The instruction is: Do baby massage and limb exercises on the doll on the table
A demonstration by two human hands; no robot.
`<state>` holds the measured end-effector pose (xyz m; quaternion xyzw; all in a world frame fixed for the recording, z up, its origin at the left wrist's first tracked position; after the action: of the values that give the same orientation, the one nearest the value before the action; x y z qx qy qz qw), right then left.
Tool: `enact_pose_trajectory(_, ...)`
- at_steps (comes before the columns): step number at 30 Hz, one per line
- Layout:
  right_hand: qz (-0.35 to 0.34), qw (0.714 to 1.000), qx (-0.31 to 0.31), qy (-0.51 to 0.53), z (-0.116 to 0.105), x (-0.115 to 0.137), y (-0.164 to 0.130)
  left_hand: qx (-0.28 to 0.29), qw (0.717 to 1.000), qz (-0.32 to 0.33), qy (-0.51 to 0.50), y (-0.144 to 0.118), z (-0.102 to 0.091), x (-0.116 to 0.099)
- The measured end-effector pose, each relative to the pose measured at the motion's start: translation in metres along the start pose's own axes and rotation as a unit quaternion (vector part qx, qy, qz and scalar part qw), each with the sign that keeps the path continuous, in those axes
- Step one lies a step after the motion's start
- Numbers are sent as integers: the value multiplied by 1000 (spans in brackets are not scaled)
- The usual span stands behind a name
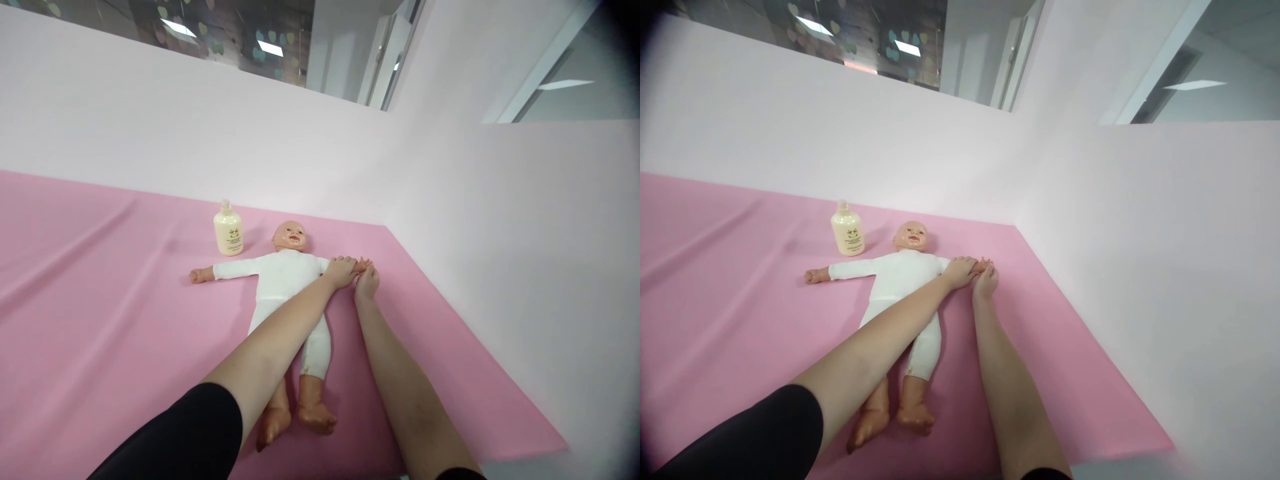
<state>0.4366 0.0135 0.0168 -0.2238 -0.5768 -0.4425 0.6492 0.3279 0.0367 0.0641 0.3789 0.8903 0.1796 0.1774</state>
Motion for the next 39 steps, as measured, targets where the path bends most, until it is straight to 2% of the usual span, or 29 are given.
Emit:
enact_pose_trajectory(2,-1,999,-42,-1,-8,2,0,17,1000,1,7,0,5,0)
enact_pose_trajectory(4,-7,999,-53,1,-10,7,-3,30,999,8,9,-1,10,-1)
enact_pose_trajectory(10,-65,996,47,-47,9,31,-28,64,998,9,7,-4,19,-2)
enact_pose_trajectory(13,-78,992,62,-76,12,38,-33,76,997,-4,-2,-5,19,-3)
enact_pose_trajectory(16,-55,992,61,-96,12,32,-30,90,996,-17,-22,-3,15,-3)
enact_pose_trajectory(21,5,992,84,-95,15,12,-26,100,990,-68,-78,6,-6,5)
enact_pose_trajectory(26,-29,986,94,-134,17,10,-26,42,981,-115,-154,6,-54,27)
enact_pose_trajectory(28,-39,983,94,-151,17,8,-24,11,977,-135,-167,-9,-73,44)
enact_pose_trajectory(31,-54,981,95,-160,18,5,-20,-34,970,-168,-175,-50,-93,79)
enact_pose_trajectory(34,-59,981,101,-157,21,1,-18,-127,954,-178,-203,-100,-110,115)
enact_pose_trajectory(36,-62,980,106,-156,22,0,-19,-157,954,-182,-181,-132,-114,135)
enact_pose_trajectory(39,-69,979,112,-158,21,2,-21,-183,933,-251,-184,-175,-115,167)
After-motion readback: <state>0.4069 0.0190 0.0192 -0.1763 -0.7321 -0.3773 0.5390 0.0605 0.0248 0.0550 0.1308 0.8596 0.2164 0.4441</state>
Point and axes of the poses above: each hand's wrist, its own y-axis towards the middle knuckle, its own z-axis out of the palm, x = y × z, the point moved 9 cm from there along y, towards the middle knuckle, and after that the axes turned 9 degrees about -x, right-handed, at the moved point
